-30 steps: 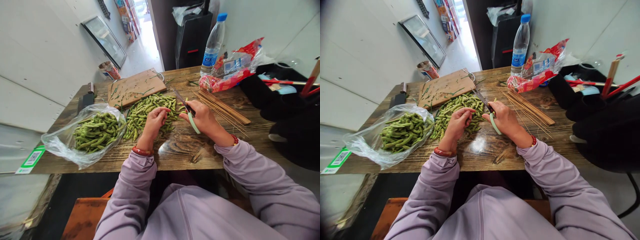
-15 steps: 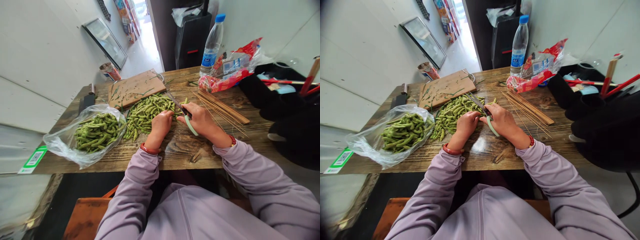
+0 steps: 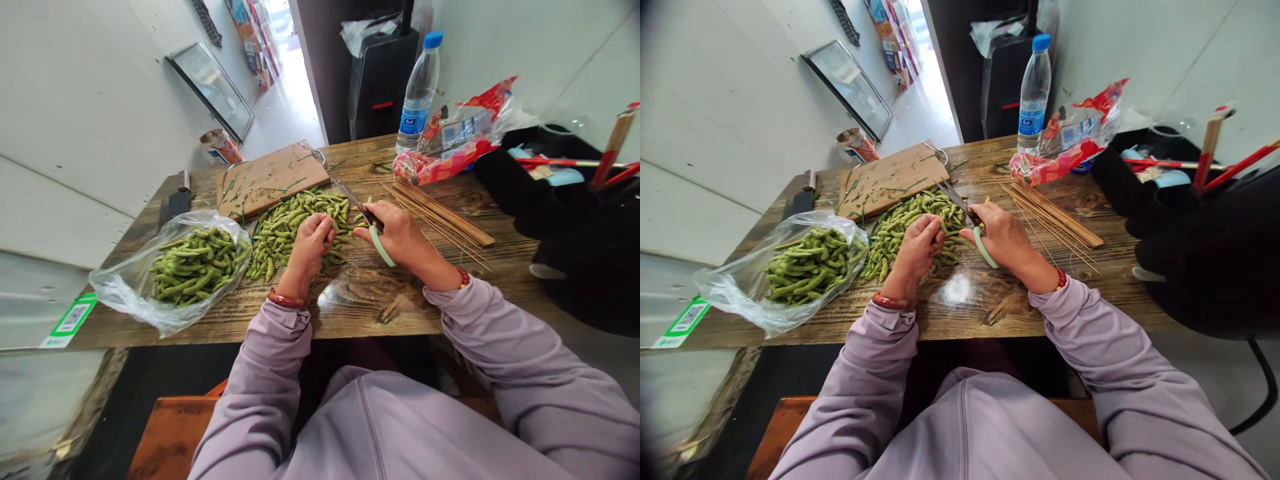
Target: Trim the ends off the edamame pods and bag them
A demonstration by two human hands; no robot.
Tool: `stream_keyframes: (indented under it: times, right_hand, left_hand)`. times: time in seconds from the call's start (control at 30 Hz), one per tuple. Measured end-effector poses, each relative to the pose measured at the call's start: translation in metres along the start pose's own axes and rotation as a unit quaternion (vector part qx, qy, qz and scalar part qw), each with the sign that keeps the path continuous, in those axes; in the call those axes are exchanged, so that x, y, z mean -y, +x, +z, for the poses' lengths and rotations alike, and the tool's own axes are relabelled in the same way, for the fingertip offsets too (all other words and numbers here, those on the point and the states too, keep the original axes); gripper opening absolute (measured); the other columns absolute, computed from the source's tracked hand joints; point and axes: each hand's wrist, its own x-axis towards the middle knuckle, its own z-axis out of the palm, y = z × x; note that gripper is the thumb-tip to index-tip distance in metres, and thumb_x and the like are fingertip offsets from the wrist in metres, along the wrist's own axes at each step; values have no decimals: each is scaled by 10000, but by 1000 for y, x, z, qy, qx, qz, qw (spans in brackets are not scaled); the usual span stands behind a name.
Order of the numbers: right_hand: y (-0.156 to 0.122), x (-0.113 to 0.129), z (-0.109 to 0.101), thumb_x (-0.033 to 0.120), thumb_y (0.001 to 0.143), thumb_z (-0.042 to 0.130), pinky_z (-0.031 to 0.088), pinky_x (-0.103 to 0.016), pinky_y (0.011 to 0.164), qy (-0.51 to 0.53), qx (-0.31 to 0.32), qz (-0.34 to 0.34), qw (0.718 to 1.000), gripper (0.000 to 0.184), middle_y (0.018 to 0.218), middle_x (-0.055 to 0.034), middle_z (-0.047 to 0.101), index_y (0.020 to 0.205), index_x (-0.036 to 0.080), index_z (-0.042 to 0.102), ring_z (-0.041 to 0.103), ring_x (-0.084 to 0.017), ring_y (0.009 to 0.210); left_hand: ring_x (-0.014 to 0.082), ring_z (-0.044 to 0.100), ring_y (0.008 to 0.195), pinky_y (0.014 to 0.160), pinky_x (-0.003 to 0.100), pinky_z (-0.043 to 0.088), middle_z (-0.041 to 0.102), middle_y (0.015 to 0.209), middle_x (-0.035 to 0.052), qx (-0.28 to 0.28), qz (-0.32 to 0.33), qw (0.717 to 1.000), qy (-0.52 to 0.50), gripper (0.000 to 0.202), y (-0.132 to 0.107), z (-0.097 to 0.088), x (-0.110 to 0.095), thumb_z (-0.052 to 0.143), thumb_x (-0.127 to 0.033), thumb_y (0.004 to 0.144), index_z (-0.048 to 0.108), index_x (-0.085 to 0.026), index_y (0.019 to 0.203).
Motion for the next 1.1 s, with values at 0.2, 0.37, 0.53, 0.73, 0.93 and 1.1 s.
stream_keyframes:
  times: [0.2, 0.37, 0.53, 0.73, 0.93, 1.1]
  right_hand:
    - [1, -2, 0, 415, 912, 662, 495, -388, 803, -4, -1, 7, 1000, 373, 1031, -120, 672, 1191, 169, 646, 628, -281, 922]
    - [1, -4, 1, 444, 930, 634, 497, -400, 813, -6, 0, 6, 1000, 377, 1040, -127, 679, 1190, 172, 650, 629, -286, 937]
    - [-1, -5, 0, 456, 939, 618, 504, -412, 826, -21, 19, 5, 1000, 387, 1071, -134, 684, 1201, 174, 653, 635, -296, 964]
    - [-1, -4, -1, 440, 922, 650, 507, -420, 835, -21, 22, 2, 1000, 378, 1076, -123, 687, 1201, 185, 652, 638, -296, 984]
    - [0, -7, -2, 446, 920, 654, 501, -401, 838, -30, 23, 9, 999, 368, 1043, -112, 682, 1183, 190, 654, 638, -280, 961]
    - [0, -11, 0, 422, 897, 687, 504, -402, 828, -26, 19, 5, 999, 371, 1021, -114, 685, 1171, 174, 660, 645, -283, 942]
  left_hand:
    - [42, 332, 403, 403, 190, 187, 561, 561, -42, 24, 7, 1000, 9, 258, -1, 2, -1, 719, -377, 817, 549, -183, 807]
    - [59, 372, 438, 438, 202, 236, 587, 571, -22, 45, 27, 996, 69, 197, -4, 7, -1, 688, -328, 832, 575, -176, 782]
    - [103, 501, 597, 587, 225, 381, 619, 657, -4, 61, 111, 969, 212, 101, -5, 4, -2, 649, -232, 823, 712, -154, 832]
    - [149, 555, 663, 674, 266, 406, 681, 691, 17, 86, 148, 910, 377, 162, -4, -14, -5, 637, -269, 831, 738, -169, 752]
    - [156, 544, 586, 634, 270, 384, 683, 674, 20, 156, 128, 831, 518, 163, -11, -21, -10, 645, -133, 739, 774, -224, 782]
    - [205, 611, 704, 673, 292, 411, 714, 793, 70, 157, 130, 783, 587, 166, -14, -13, -7, 603, -124, 782, 746, -204, 806]
